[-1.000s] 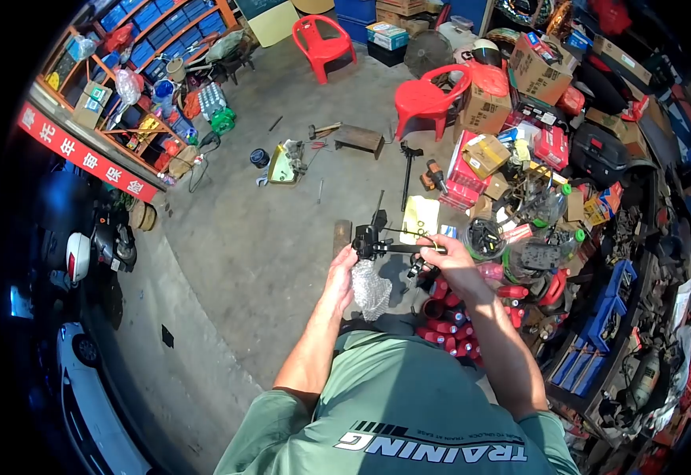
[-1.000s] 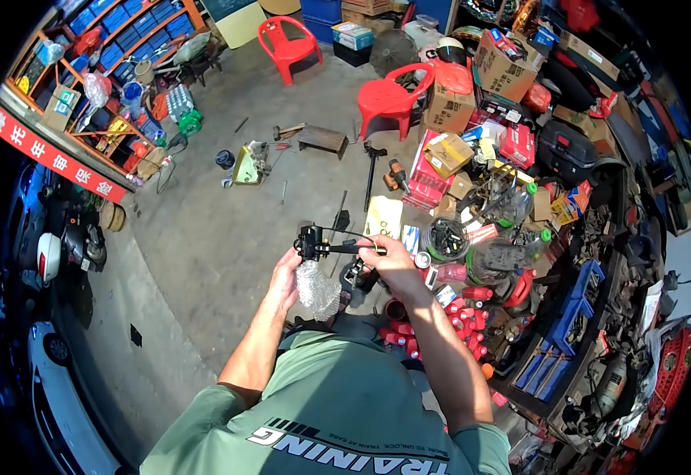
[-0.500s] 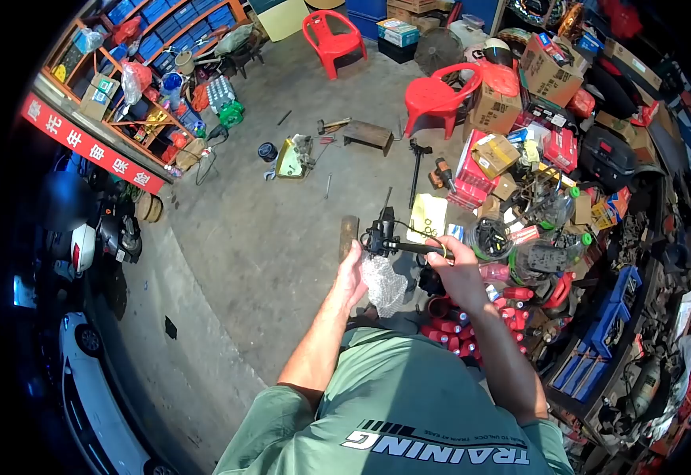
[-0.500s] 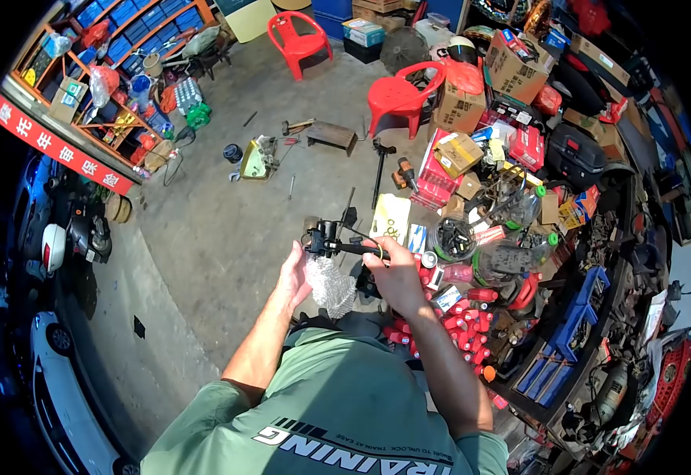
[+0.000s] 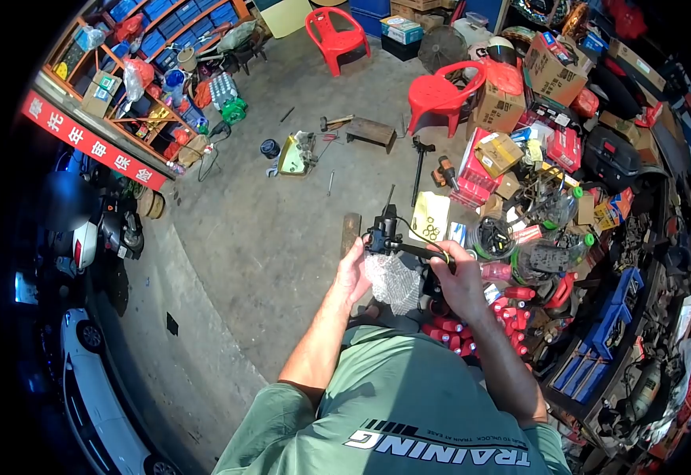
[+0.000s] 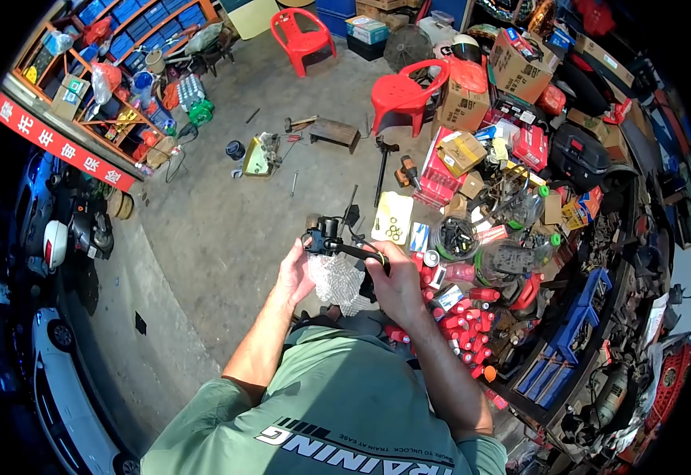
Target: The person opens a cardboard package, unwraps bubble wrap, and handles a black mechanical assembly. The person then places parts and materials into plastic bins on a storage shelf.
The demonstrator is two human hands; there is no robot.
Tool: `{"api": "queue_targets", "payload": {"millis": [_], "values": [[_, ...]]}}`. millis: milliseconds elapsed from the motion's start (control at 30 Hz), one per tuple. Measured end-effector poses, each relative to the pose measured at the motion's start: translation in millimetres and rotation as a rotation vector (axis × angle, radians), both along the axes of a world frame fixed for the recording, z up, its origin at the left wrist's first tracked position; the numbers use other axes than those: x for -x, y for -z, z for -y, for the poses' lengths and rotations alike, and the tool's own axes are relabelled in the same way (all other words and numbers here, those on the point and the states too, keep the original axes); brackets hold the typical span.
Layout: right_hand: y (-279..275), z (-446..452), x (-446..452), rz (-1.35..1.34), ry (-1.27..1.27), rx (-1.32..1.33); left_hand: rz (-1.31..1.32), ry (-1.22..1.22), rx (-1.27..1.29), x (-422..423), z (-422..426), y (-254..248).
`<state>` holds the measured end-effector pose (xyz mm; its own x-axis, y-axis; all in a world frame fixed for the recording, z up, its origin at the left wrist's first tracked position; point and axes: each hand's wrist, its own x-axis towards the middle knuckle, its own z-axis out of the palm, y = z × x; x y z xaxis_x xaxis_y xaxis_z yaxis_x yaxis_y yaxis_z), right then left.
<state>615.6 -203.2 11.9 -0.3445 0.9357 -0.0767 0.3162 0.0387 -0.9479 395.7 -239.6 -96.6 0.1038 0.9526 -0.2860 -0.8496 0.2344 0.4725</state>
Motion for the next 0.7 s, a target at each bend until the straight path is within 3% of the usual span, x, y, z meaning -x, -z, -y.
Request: {"api": "queue_targets", "payload": {"millis": [700], "values": [[13.7,0.7,-5.9,-0.080,0.052,0.026,0.049,0.024,-0.040,3.6,-1.6,3.4]]}}
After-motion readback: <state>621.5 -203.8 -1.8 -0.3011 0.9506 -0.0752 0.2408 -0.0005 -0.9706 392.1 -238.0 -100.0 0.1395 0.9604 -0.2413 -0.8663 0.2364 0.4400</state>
